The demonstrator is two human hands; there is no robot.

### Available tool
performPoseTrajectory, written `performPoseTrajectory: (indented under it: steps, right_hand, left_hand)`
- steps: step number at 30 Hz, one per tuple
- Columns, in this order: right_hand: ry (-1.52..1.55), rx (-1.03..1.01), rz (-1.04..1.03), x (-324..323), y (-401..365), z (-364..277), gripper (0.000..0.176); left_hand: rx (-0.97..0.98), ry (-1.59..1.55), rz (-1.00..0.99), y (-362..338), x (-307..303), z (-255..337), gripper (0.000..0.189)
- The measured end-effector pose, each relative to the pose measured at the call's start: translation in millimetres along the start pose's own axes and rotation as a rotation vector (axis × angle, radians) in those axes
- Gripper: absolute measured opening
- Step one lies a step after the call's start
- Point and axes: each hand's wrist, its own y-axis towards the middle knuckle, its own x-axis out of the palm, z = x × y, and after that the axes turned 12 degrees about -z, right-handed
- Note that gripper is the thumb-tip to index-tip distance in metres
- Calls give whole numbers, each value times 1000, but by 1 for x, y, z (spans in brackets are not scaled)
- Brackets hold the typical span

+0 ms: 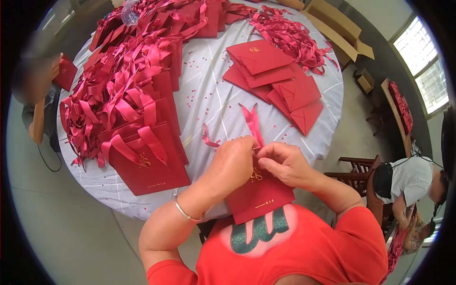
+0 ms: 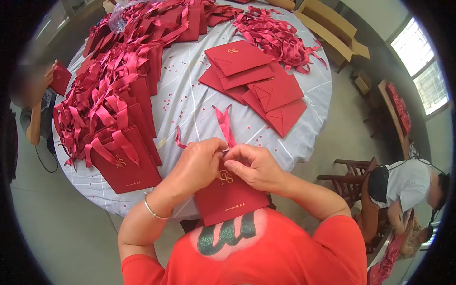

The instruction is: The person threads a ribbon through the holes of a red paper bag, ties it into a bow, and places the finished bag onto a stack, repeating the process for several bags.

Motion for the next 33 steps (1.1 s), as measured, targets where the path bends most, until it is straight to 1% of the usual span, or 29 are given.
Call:
performPoseTrajectory:
  steps: [1, 2, 3, 4, 5, 7, 8, 9, 11, 12, 13, 14, 16, 17, 19, 20, 22, 23, 25, 26, 28, 32, 33]
  right_hand:
    - [-12, 17, 47, 2, 0, 3, 12]
    - [-2, 24, 37, 4, 0, 6, 12]
    - [12, 4, 81, 5, 1, 8, 12]
    - [24, -17, 127, 6, 1, 9, 12]
    - [29, -14, 119, 6, 1, 10, 12]
    - [-137, -62, 155, 8, 0, 9, 10]
    - [-133, -61, 144, 7, 1, 9, 10]
    - [-108, -63, 158, 7, 0, 9, 10]
    - [-78, -62, 168, 5, 0, 8, 9]
    - [-38, -21, 168, 3, -1, 5, 9]
    - [2, 21, 168, 2, -2, 3, 9]
    - [3, 26, 163, 2, -2, -2, 9]
    - [135, 67, 138, 1, -2, -9, 9]
    - [133, 70, 131, 0, -2, -8, 9]
    - [-147, -58, 142, -1, -3, -7, 10]
    - [-150, -56, 138, 0, -2, -11, 10]
    - [-449, -327, 113, 0, 2, -21, 12]
    - [-452, -328, 111, 0, 3, -21, 12]
    - [-570, -406, 58, 0, 4, -22, 19]
    - [-571, -405, 54, 0, 4, -22, 19]
    - [-709, -442, 100, 1, 5, -24, 19]
    - [-791, -454, 142, 3, 9, -27, 20]
    - [-828, -484, 160, 2, 10, -27, 21]
  left_hand:
    - [-15, -132, -71, -1, -8, 4, 14]
    - [-109, -276, -213, -1, -21, 10, 18]
    - [-122, -278, -214, -1, -31, 16, 18]
    - [-235, -369, -305, -1, -39, 20, 18]
    - [-348, -462, -394, -1, -46, 22, 18]
    - [-333, -433, -425, -3, -55, 19, 18]
    - [-309, -402, -457, -5, -61, 17, 19]
    - [-307, -381, -508, -6, -69, 16, 19]
    - [-341, -413, -521, -9, -78, 11, 20]
    - [-364, -443, -537, -8, -80, 10, 20]
    - [-377, -432, -535, -7, -81, 11, 21]
    - [-381, -438, -534, -5, -79, 9, 21]
    - [-420, -414, -590, -2, -75, 4, 22]
    - [-422, -419, -586, -2, -73, 1, 22]
    - [-394, -480, -533, -1, -69, -5, 22]
    - [-393, -485, -531, 0, -68, -5, 22]
    - [-407, -563, -519, 1, -66, -5, 21]
    - [-405, -564, -516, 2, -65, -7, 21]
    - [-412, -668, -510, 3, -60, -12, 20]
    - [-412, -671, -507, 3, -59, -13, 20]
    - [-403, -668, -516, 4, -59, -15, 20]
    - [-384, -647, -527, 4, -58, -19, 19]
    - [-384, -640, -529, 4, -58, -18, 19]
